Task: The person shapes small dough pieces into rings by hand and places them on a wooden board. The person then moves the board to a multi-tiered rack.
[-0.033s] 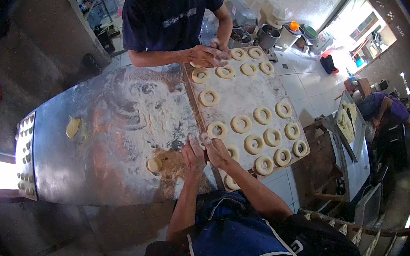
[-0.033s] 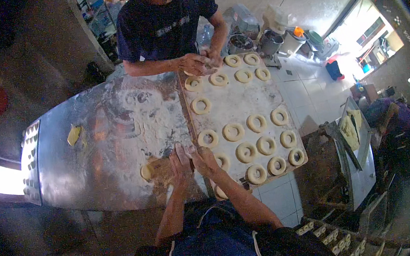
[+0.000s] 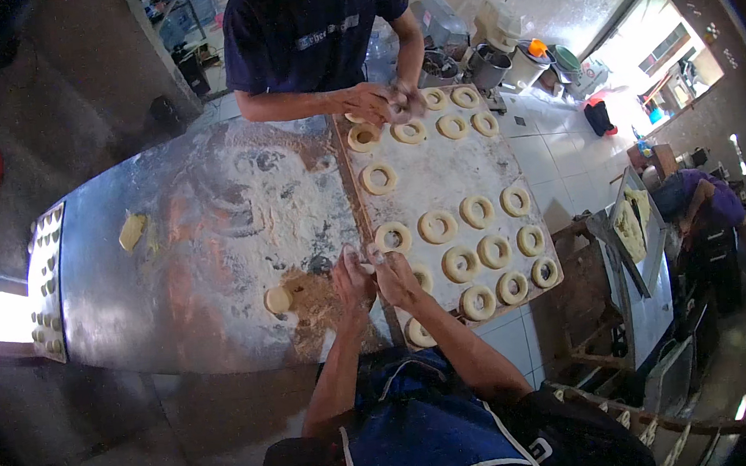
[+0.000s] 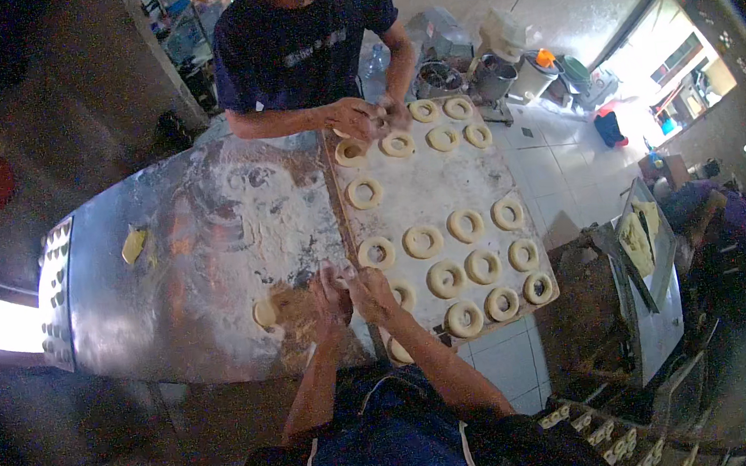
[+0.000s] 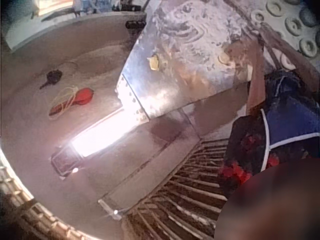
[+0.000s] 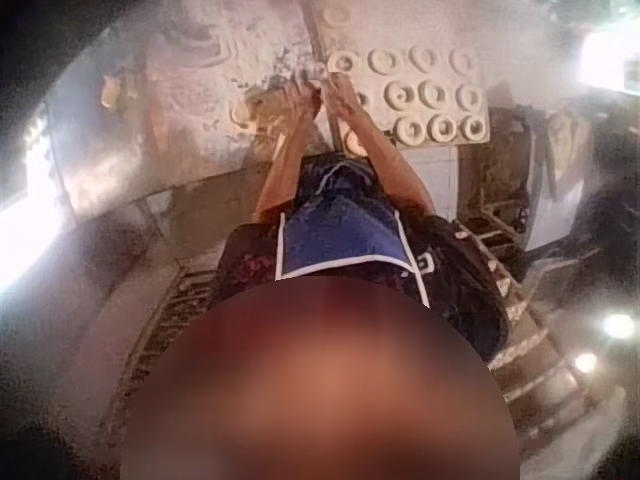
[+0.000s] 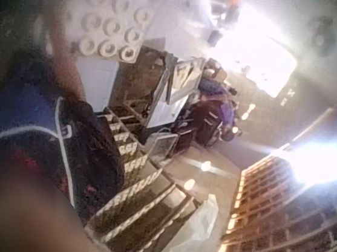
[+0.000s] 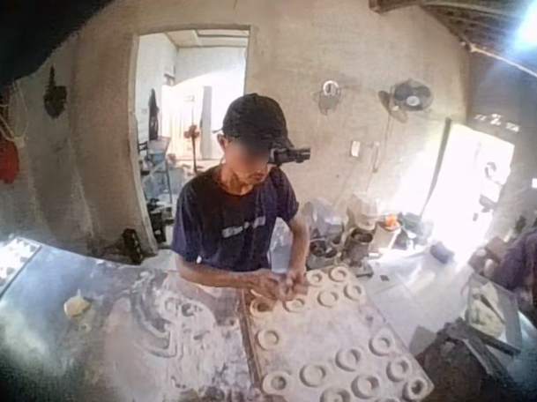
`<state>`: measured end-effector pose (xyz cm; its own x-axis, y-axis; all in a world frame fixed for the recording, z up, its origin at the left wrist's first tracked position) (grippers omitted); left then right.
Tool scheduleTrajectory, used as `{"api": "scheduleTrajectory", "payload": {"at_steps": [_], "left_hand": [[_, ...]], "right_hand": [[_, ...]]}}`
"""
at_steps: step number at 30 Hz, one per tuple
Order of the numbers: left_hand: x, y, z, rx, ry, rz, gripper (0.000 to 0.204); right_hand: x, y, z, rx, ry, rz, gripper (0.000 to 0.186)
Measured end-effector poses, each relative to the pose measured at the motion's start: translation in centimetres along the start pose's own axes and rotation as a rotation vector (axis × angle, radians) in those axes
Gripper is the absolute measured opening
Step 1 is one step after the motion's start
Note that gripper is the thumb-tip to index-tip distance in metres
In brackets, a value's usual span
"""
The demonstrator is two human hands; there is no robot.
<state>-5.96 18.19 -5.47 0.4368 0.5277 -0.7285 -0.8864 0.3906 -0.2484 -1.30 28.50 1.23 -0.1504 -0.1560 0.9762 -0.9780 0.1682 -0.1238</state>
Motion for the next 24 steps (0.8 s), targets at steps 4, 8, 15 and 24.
{"api": "scheduleTrajectory", "payload": {"at_steps": [4, 8, 15, 24], "left_hand": [[1.7, -0.1, 2.1, 0.004, -0.049, -0.062, 0.047], [-0.4, 0.0, 7.8, 0.147, 1.038, 0.371, 0.045], [4.7, 3.1, 10.3, -0.13, 0.823, 0.318, 0.028], [7.8, 5.8, 14.5, 0.21, 0.927, -0.084, 0.04]], "right_hand": [[-0.1, -0.4, -3.3, -0.037, -0.019, -0.075, 0.049], [-1.5, 0.6, -6.7, 0.089, -0.082, -0.031, 0.046], [-3.3, 0.8, -12.5, 0.19, -0.066, 0.029, 0.044], [-2.2, 1.8, -17.7, 0.11, -0.139, -0.021, 0.048]]}}
Point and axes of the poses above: each hand's wrist, its own y-axis towards the middle knuckle, its own z-axis out of the palm, x = y × z, the point moved 6 cm from there along y, towards the middle knuckle, and after that the axes turned 13 degrees about x, right-handed, at the moved point
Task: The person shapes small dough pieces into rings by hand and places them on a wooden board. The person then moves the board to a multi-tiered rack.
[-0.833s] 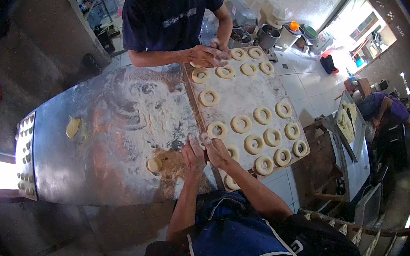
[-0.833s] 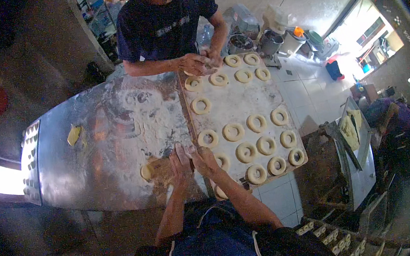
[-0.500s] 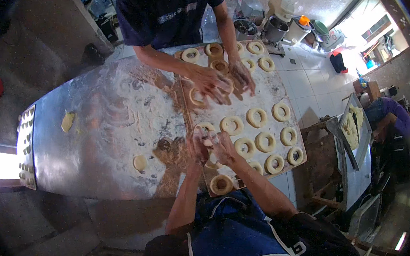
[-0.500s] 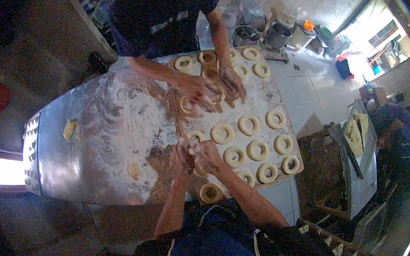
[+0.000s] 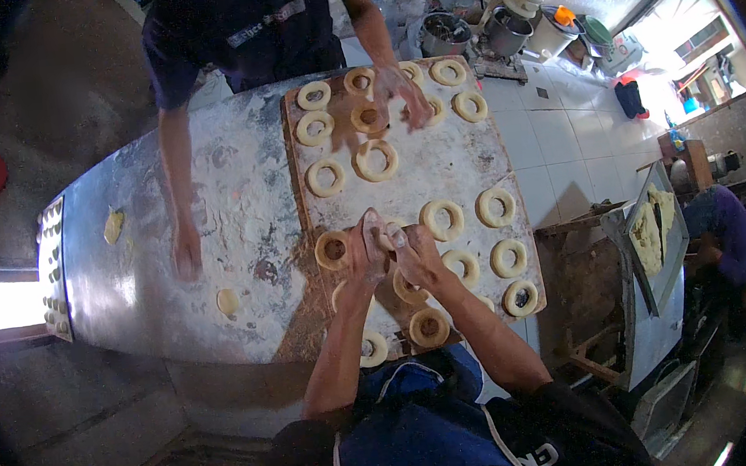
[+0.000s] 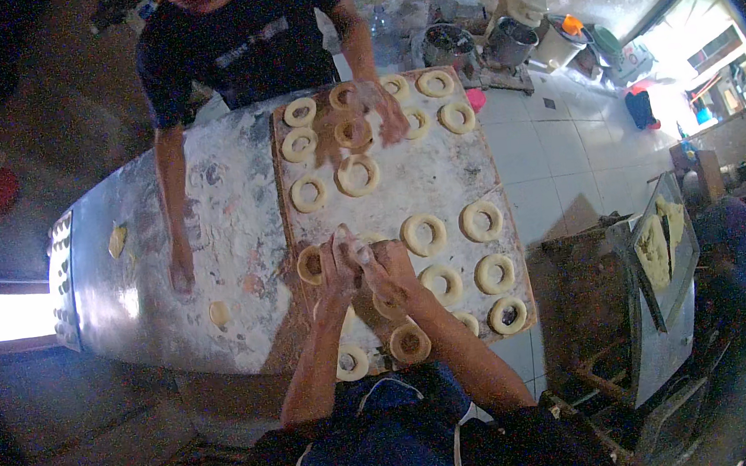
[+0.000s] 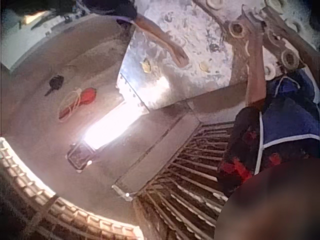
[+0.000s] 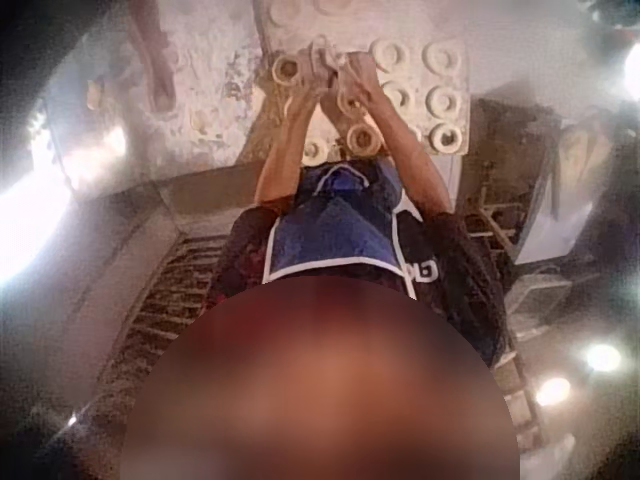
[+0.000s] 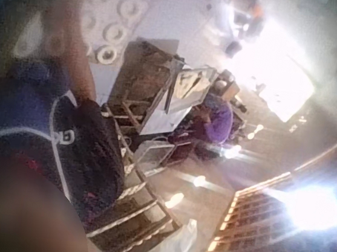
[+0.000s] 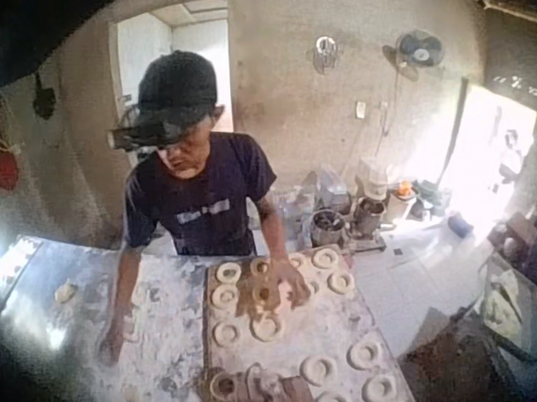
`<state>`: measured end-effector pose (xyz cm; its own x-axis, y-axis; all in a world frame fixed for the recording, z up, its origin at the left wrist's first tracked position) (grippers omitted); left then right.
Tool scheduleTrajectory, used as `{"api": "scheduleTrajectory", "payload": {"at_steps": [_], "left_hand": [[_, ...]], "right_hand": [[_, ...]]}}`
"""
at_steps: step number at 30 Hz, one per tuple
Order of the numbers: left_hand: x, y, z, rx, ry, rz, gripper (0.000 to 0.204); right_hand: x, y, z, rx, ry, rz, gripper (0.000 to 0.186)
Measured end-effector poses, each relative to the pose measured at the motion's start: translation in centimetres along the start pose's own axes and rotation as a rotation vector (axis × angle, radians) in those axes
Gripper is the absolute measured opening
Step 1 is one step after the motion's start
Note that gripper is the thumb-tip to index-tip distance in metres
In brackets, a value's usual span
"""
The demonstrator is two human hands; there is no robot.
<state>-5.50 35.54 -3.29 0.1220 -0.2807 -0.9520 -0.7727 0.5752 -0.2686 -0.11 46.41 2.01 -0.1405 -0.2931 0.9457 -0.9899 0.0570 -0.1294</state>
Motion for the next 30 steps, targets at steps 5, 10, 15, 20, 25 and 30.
{"api": "scheduleTrajectory", "payload": {"at_steps": [5, 10, 15, 20, 25, 30], "left_hand": [[-0.5, 2.8, 2.7, -0.019, -0.614, 0.101, 0.032], [-3.9, 4.3, 3.3, -0.159, -0.164, 0.508, 0.039], [-4.3, 5.4, 5.5, -0.036, 0.171, 0.392, 0.028], [-6.0, 6.6, 5.7, -0.223, 0.543, 0.689, 0.038], [-6.6, 10.5, 5.0, 0.029, -0.02, 0.32, 0.029], [-9.9, 16.2, 5.2, -0.065, -0.129, 0.143, 0.032]], "right_hand": [[1.4, -0.5, -3.9, -0.173, -0.072, -0.176, 0.058], [0.9, -0.6, -5.9, -0.133, 0.059, -0.124, 0.059], [-0.6, 0.2, -7.9, -0.173, -0.041, -0.076, 0.055], [-0.8, 0.7, -9.6, -0.247, -0.006, -0.163, 0.049], [0.9, 1.8, -12.9, -0.186, 0.125, -0.266, 0.042], [-1.2, 5.1, -17.5, -0.217, -0.026, -0.065, 0.029]]}}
Point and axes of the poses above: each hand's wrist, its own y-axis towards the middle knuckle, its own z-axis out of the palm, x = y × z, the point moved 6 cm from there along y, towards the middle knuckle, and after that the axes turned 13 degrees about x, right-handed, at the moved point
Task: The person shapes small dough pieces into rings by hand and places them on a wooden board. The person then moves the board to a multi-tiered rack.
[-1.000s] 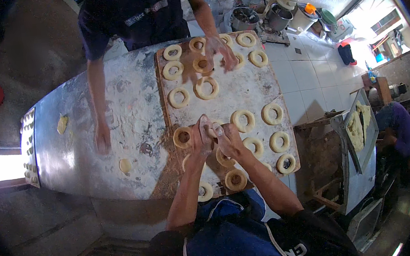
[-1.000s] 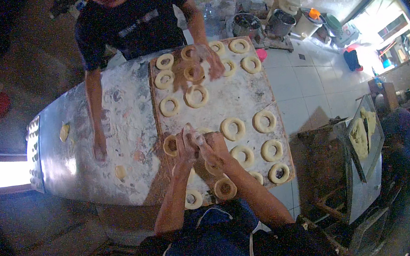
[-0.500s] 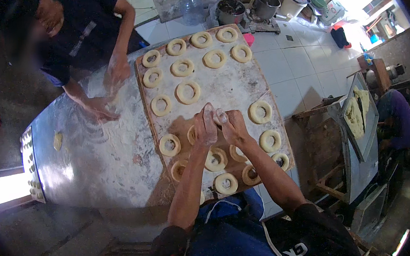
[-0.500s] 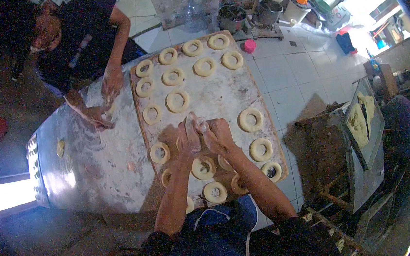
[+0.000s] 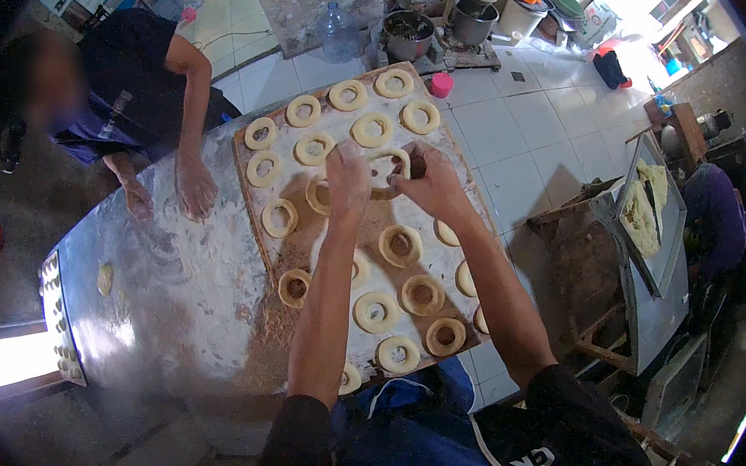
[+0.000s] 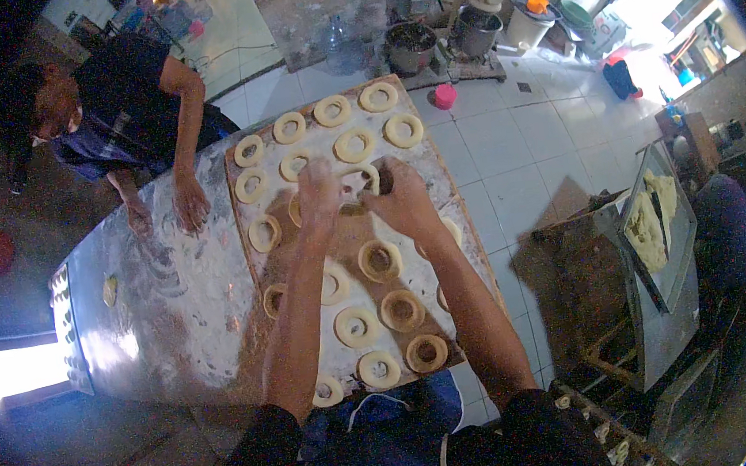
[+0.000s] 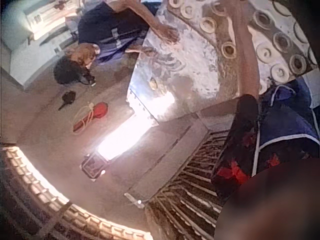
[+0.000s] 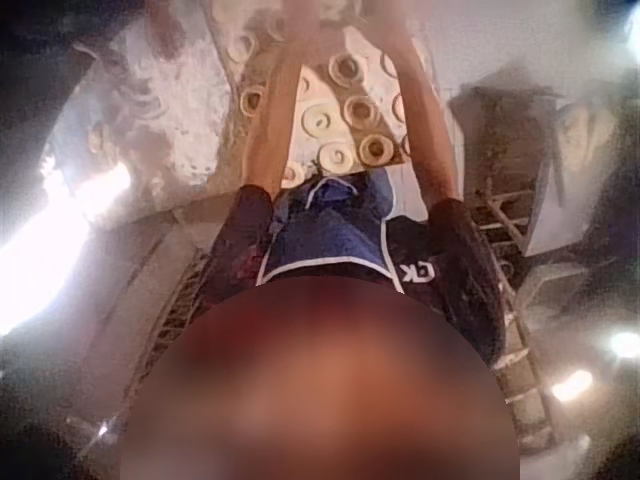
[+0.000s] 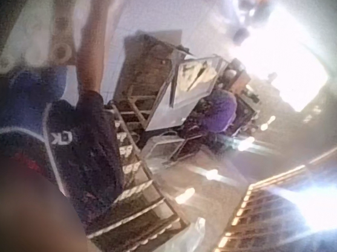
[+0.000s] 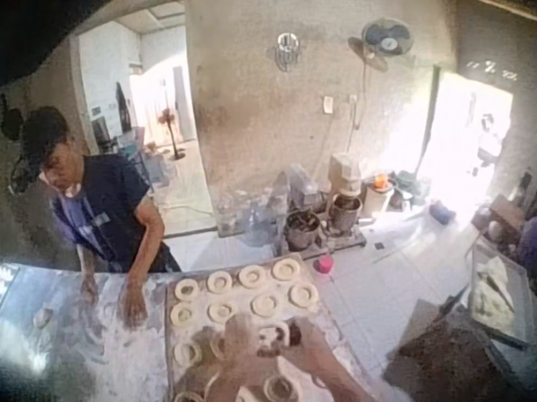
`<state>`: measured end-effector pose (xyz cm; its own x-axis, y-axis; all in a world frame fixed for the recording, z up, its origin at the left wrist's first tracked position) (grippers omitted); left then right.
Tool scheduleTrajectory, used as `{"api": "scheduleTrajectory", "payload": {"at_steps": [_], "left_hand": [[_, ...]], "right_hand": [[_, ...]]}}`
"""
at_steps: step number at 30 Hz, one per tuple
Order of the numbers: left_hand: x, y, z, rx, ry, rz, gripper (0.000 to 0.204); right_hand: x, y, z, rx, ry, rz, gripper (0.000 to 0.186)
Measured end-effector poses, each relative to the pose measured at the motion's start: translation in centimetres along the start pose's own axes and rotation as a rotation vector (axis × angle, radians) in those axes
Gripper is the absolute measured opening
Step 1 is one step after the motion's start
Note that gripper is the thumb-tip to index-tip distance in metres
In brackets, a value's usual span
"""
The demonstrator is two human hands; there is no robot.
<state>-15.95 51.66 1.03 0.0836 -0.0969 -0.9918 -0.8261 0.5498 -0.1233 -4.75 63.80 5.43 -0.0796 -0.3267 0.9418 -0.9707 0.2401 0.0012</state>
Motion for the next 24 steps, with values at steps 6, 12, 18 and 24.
{"api": "scheduleTrajectory", "payload": {"at_steps": [6, 12, 18, 24], "left_hand": [[1.0, 2.3, 1.1, 0.063, 1.041, -0.051, 0.027], [0.8, 1.9, 1.3, 0.294, 0.942, 0.169, 0.035], [-0.9, 0.7, 1.5, 0.204, 0.906, 0.064, 0.033], [-6.3, -9.6, -2.2, -0.077, 0.466, 0.28, 0.02]], "right_hand": [[-3.9, -3.9, -1.0, -0.015, -0.372, 0.234, 0.075], [-1.5, -13.1, -1.2, 0.002, -0.033, 0.254, 0.064], [-0.6, -19.7, -1.0, -0.013, 0.111, 0.294, 0.042], [-0.4, -20.2, 4.1, 0.102, 0.289, 0.106, 0.042]]}}
Point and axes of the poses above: each hand's wrist, its own y-axis towards the middle knuckle, its own z-axis out of the palm, x = y × z, the point moved 6 cm from there along y, towards the middle knuckle, and after that the axes turned 13 degrees about x, right-handed, at the moved point
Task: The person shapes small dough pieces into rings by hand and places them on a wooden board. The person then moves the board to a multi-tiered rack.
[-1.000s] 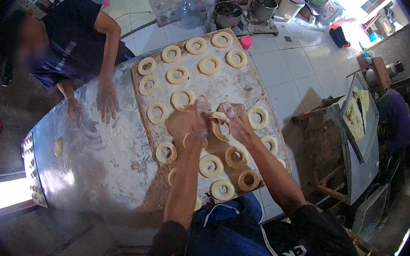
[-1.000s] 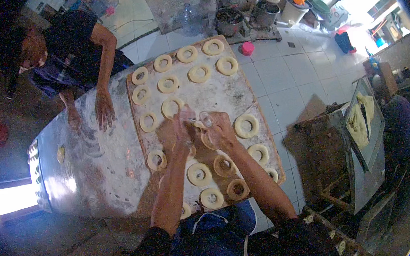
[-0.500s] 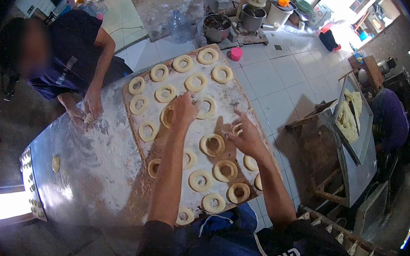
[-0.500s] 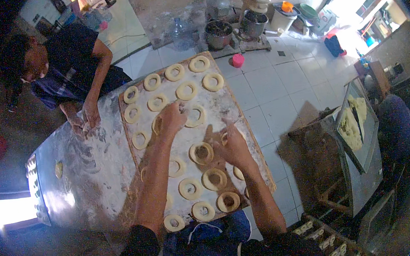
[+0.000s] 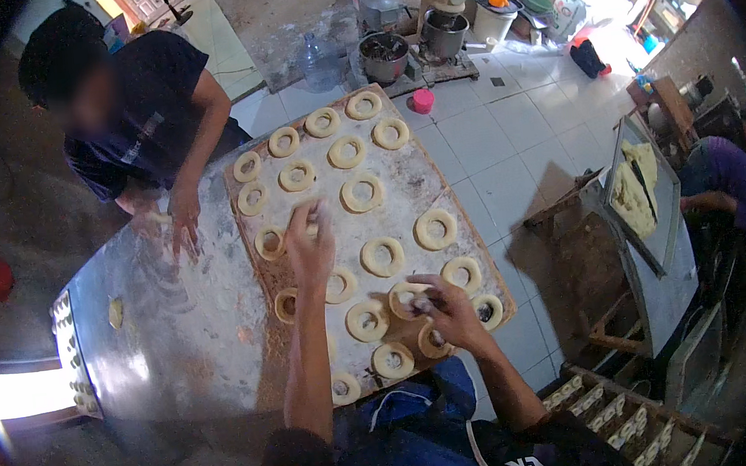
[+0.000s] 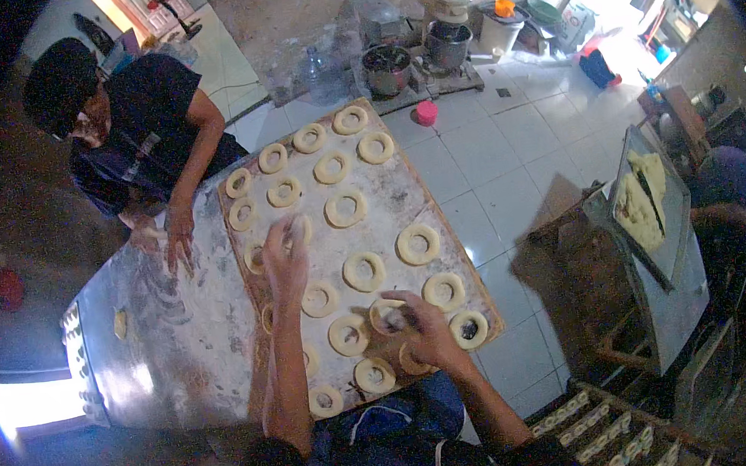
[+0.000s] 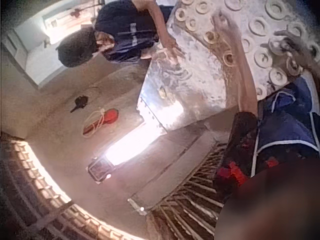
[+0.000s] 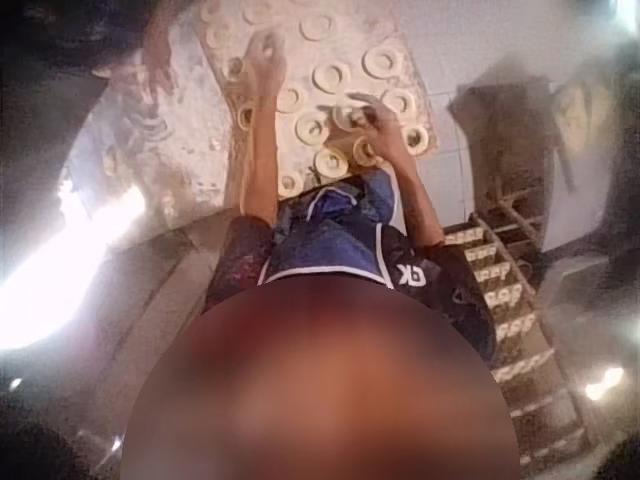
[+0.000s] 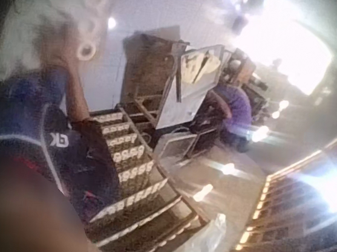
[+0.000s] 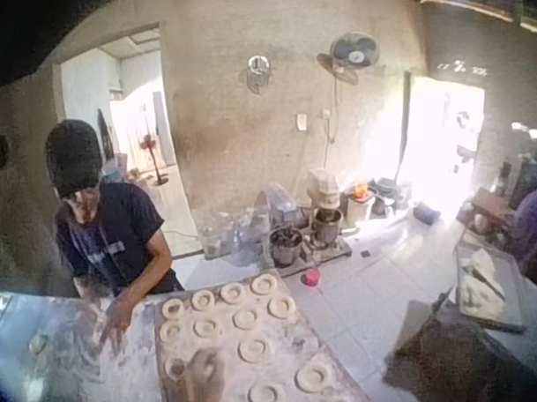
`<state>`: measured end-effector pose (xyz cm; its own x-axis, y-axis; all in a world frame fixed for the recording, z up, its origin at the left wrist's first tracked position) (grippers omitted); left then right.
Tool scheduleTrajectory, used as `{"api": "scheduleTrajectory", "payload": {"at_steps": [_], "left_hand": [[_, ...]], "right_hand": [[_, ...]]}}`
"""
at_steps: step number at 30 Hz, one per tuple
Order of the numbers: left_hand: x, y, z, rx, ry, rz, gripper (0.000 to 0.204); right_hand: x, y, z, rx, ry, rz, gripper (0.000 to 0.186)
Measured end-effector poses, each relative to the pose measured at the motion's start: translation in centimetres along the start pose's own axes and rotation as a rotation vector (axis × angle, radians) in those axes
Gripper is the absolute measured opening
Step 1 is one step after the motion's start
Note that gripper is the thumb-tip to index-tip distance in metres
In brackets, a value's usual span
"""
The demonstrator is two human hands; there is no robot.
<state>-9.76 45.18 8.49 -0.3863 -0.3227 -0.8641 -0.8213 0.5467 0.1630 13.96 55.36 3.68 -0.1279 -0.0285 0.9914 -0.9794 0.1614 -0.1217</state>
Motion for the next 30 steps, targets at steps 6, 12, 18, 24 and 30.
{"api": "scheduleTrajectory", "payload": {"at_steps": [6, 12, 18, 24, 30], "left_hand": [[-2.9, -16.8, -3.9, 0.094, 0.084, 0.218, 0.034], [9.7, -26.3, -14.3, -0.305, 0.65, -0.237, 0.049], [16.0, -38.1, -26.3, -0.625, 0.114, -0.349, 0.029], [13.7, -48.0, -25.4, -0.564, 0.067, -0.511, 0.034], [13.3, -51.6, -22.9, -0.486, 0.056, -0.529, 0.033]], "right_hand": [[-1.2, 6.4, 17.4, 0.209, 1.41, 0.357, 0.066], [2.5, 3.3, 29.0, 0.745, 1.192, 0.356, 0.073], [1.7, -0.1, 32.4, 0.682, 0.179, -0.178, 0.039], [-3.5, -3.5, 28.6, 0.448, 0.138, -0.026, 0.03], [0.8, -4.4, 21.0, 0.154, -0.282, -0.063, 0.011]]}}
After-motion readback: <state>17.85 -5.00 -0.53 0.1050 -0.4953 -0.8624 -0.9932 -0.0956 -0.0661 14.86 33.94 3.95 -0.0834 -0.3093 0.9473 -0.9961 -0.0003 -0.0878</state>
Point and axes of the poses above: each hand's wrist, its own y-axis towards the middle knuckle, its own z-axis out of the palm, x = y × z, the point moved 6 cm from there along y, towards the middle knuckle, and after that the axes turned 13 degrees about x, right-handed, at the moved point
